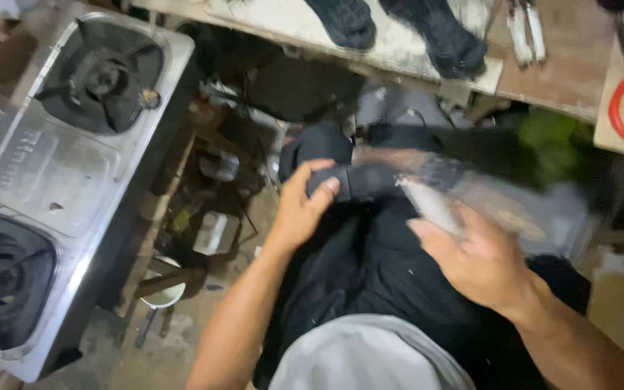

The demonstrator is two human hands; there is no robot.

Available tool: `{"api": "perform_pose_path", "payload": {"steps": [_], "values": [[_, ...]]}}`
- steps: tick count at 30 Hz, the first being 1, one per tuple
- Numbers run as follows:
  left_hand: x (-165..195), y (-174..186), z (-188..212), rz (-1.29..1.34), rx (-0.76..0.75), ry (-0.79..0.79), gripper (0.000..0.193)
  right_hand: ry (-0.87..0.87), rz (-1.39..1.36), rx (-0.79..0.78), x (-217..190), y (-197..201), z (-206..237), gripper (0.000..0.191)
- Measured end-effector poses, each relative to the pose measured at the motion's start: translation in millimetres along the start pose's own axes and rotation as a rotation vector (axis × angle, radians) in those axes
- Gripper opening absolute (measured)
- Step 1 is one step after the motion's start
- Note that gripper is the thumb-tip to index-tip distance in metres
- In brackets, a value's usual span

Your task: The person sits on the floor and attaches soles to shoe uppers on their lap. They press and align each sole onto the upper, tap and press the sole edges with a hammer-like tool, and place finished shoes on the workbench while taking new uppers from the bench.

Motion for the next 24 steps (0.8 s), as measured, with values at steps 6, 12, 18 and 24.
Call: {"api": "perform_pose_path", "payload": {"steps": [6, 12, 18, 24], "values": [[-5, -4, -3, 0.073, -0.006, 0.032, 0.033, 0.438, -0.533, 0.336, -29, 32, 29, 0.034], [-2, -7, -4, 0.046, -0.033, -0.015, 0.033, 0.099, 0.133, -0.046, -6, -11, -4, 0.045], [-19, -8, -1, 0.058, -0.027, 0.119, 0.034, 0.272, -0.693, 0.161, -21, 35, 31, 0.025], [-4, -6, -3, 0.057, -0.063, 0.005, 0.034, -0.280, 0.119, -0.234, 39, -34, 21, 0.037]]}}
Point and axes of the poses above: each hand's wrist, its own z-axis away from the middle knuckle, its own y-axis out of the back of the hand, x = y × z, the point moved 10 cm from there along -z, towards the middle knuckle, and after that the axes turned 8 degrees about z, right-handed, at the moved point
